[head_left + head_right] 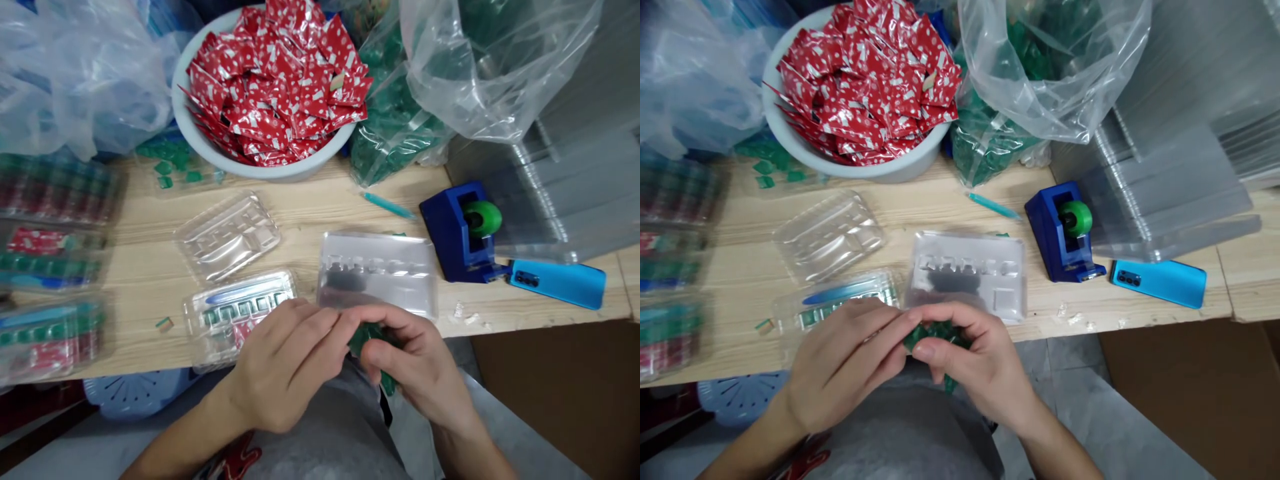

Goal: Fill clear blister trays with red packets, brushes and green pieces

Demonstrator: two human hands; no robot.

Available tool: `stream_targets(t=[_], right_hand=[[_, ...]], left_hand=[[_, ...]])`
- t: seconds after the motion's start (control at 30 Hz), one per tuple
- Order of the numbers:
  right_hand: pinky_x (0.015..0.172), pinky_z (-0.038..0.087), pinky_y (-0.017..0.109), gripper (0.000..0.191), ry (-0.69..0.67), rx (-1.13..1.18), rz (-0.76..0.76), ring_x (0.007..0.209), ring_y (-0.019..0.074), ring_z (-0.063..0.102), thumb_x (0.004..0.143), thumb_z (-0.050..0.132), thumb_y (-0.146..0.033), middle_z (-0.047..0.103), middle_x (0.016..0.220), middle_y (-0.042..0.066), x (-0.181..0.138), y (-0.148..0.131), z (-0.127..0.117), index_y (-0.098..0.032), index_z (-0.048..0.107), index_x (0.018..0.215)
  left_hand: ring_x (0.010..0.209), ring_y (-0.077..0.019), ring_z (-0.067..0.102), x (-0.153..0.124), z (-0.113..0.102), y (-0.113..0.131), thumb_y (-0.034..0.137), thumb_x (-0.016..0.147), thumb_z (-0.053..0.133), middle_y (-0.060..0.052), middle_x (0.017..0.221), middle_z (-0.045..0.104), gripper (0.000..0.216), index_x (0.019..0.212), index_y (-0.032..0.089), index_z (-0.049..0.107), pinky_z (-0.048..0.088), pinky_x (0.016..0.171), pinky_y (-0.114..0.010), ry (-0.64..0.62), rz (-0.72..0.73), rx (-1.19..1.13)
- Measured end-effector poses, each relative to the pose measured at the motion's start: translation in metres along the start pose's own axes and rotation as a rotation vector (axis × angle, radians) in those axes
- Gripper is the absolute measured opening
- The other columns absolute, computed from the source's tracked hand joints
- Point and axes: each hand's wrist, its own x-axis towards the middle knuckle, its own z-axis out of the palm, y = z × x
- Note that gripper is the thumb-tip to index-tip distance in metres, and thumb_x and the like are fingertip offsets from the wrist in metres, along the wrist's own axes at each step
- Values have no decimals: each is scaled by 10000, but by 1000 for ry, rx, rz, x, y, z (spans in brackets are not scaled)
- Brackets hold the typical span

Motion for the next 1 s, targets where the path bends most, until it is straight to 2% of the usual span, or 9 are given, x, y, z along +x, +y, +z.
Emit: stream_targets(t=[0.17, 0.27, 0.4, 0.53, 0.7, 0.77, 0.83, 0.93, 1.0], right_hand=[[418, 430, 135, 119, 53, -116, -31, 449, 28, 502, 744, 781, -217, 649, 650, -33, 5, -6, 5, -244, 759, 858], [420, 418, 131, 126, 48, -124, -25, 440, 23, 492, 753, 778, -232, 637, 620, -38, 7, -5, 3, -231, 752, 877], [402, 367, 135, 171, -22, -165, 65, 412, 23, 447, 774, 764, -287, 561, 534, -57, 8, -7, -4, -180, 717, 900], [397, 338, 131, 206, -46, -240, 156, 414, 15, 423, 761, 773, -314, 541, 548, -62, 12, -12, -5, -165, 680, 869], [412, 351, 133, 200, -56, -316, 169, 420, 15, 424, 766, 762, -311, 526, 552, -67, 16, -17, 6, -163, 663, 857], [407, 358, 137, 182, -59, -363, 139, 428, 19, 436, 767, 757, -299, 545, 581, -60, 17, -18, 10, -168, 663, 852], [396, 358, 142, 156, -51, -426, 83, 435, 23, 438, 766, 753, -278, 578, 620, -49, 17, -19, 14, -175, 659, 837], [433, 388, 148, 93, -32, -586, -100, 486, 31, 477, 787, 725, -202, 645, 704, -35, 15, -18, 18, -190, 657, 849], [509, 440, 157, 96, -34, -718, -219, 573, 48, 544, 794, 710, -157, 670, 757, -29, 15, -17, 20, -199, 659, 864]], left_hand=[[872, -159, 693, 5, 0, 3, 41, 930, 433, -81, 886, 732, 247, 1057, 97, 637, 589, 780, -266, 26, -86, -2], [823, -172, 684, 4, 1, 2, 71, 944, 432, -79, 867, 729, 234, 1070, 86, 628, 601, 737, -292, 38, -78, -5], [849, -198, 693, 1, 3, 2, 141, 974, 428, -104, 909, 733, 246, 1099, 44, 616, 607, 762, -318, 17, -24, 28], [894, -188, 711, -4, 5, 5, 111, 991, 354, -116, 953, 748, 289, 1117, 26, 600, 610, 775, -286, 9, -32, 64], [869, -220, 697, -12, 8, 2, 131, 979, 409, -121, 938, 726, 267, 1157, 48, 591, 606, 770, -344, 87, -77, -4], [854, -193, 681, -14, 8, 2, 129, 972, 427, -91, 926, 695, 254, 1182, 112, 569, 600, 756, -319, 116, -180, -127], [812, -143, 665, -15, 6, 3, 132, 960, 450, -47, 905, 650, 194, 1126, 178, 538, 590, 703, -250, 145, -396, -377], [713, -95, 635, -15, 3, 5, 153, 929, 517, 9, 856, 591, 90, 965, 226, 478, 559, 597, -176, 131, -721, -807], [696, -87, 622, -15, 2, 6, 149, 923, 531, 25, 831, 574, 101, 938, 232, 474, 548, 584, -167, 134, -776, -866]])
